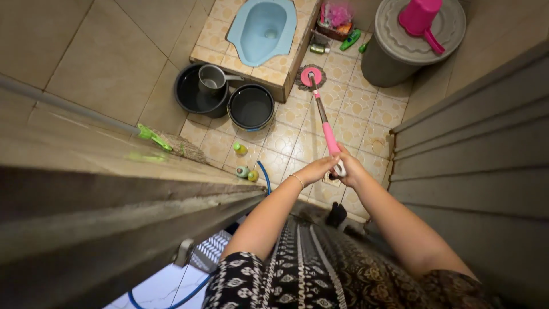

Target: The person mops the tiled floor of a bathroom using a pink-handled mop, moving it around the floor drain and towards the squat toilet.

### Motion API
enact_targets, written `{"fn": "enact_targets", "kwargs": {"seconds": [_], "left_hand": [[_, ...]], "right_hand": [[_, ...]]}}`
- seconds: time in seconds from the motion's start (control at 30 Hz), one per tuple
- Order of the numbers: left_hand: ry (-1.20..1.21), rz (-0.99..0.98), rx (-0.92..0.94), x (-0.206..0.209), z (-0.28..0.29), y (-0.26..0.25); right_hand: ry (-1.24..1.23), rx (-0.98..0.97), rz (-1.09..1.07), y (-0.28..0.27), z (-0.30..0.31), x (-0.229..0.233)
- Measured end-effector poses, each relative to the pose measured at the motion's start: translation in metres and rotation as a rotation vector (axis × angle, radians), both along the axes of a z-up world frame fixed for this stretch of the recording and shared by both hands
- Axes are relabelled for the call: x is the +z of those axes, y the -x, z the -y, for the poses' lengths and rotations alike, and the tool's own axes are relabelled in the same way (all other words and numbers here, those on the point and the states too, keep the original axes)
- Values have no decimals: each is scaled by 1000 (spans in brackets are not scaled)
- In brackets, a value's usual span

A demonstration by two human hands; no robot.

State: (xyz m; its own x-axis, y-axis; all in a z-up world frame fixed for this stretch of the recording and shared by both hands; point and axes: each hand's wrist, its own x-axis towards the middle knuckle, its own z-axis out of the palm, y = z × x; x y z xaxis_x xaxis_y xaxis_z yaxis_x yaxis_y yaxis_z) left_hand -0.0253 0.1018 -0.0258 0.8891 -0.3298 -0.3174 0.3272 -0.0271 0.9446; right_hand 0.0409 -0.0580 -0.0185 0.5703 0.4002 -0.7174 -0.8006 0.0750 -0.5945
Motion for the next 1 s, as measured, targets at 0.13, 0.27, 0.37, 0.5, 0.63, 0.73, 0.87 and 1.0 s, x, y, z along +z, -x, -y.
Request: {"fn": "enact_targets", "kwargs": {"seconds": [0.13,0.27,0.37,0.5,0.63,0.73,0.87,1.0], "left_hand": [[155,76,-200,22,21,77],[294,17,-316,72,35,159],[203,10,-600,104,43,202],[202,63,-916,114,51,230],[213,10,-947,116,49,245],[248,-78,-907,117,36,245],[168,-20,-793,107,32,245],[230,-13,-488,69,19,229]], "right_hand": [[98,16,-80,95,41,59],[125,168,-48,197,99,82],[116,221,-43,265,164,51],[160,453,157,302,217,-5],[108,292,-49,324,233,1],[128,311,-29,310,204,12],[123,322,-7,288,150,51],[129,267,-61,257,71,85]]}}
